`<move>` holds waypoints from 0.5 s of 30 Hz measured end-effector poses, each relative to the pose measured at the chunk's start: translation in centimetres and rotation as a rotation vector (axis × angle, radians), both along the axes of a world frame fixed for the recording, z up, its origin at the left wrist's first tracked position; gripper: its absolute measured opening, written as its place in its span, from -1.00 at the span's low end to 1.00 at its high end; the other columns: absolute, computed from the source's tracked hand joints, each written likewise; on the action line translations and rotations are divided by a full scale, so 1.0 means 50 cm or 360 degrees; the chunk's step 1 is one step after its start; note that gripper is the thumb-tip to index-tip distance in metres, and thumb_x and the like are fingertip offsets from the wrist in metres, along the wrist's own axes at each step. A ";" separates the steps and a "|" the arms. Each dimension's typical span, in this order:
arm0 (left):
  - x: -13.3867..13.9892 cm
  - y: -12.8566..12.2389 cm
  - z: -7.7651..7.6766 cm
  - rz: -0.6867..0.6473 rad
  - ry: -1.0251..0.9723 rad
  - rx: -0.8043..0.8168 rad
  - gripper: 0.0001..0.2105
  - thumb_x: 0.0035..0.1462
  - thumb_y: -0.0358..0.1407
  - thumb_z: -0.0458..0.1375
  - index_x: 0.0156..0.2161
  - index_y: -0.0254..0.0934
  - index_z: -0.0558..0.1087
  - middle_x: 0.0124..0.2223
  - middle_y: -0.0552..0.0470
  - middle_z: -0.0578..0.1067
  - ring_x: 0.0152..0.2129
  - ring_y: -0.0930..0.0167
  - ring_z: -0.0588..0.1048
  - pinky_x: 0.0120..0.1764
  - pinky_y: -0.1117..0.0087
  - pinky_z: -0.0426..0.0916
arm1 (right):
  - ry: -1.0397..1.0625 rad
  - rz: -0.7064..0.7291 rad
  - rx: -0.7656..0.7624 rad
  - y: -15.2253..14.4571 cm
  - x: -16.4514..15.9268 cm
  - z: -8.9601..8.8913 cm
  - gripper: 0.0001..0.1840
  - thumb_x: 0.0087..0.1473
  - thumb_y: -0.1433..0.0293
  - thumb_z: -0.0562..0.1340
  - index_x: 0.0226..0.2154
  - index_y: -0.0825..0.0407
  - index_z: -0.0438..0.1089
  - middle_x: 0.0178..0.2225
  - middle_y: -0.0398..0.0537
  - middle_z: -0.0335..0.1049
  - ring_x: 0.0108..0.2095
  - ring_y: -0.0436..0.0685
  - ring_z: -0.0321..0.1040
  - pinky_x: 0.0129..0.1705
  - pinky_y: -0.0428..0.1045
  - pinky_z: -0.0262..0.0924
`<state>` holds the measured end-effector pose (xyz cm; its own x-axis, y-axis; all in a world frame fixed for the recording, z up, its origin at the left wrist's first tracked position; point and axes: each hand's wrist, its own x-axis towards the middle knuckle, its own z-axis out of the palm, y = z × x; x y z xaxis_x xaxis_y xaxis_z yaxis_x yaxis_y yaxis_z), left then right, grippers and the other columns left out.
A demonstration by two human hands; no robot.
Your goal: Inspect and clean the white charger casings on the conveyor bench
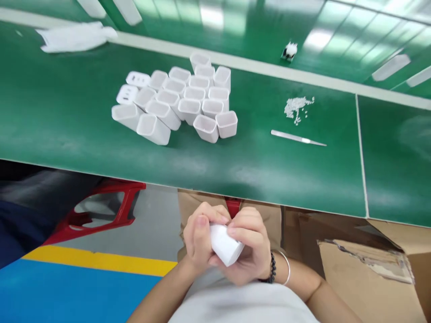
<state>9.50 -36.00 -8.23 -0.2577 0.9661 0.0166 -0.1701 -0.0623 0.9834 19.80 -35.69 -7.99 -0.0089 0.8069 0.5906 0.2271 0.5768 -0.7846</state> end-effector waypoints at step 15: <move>-0.055 0.158 -0.016 -0.0031 0.1338 0.1048 -0.81 0.23 -0.51 -0.07 -0.31 -0.27 0.35 -0.50 0.06 0.44 -0.62 0.45 0.43 -0.51 0.45 0.30 | 0.0017 -0.0037 -0.0561 0.081 0.045 -0.009 -0.60 -0.02 0.43 0.45 -0.14 -0.12 0.36 -0.20 -0.13 0.57 -0.23 0.18 0.53 -0.19 0.09 0.44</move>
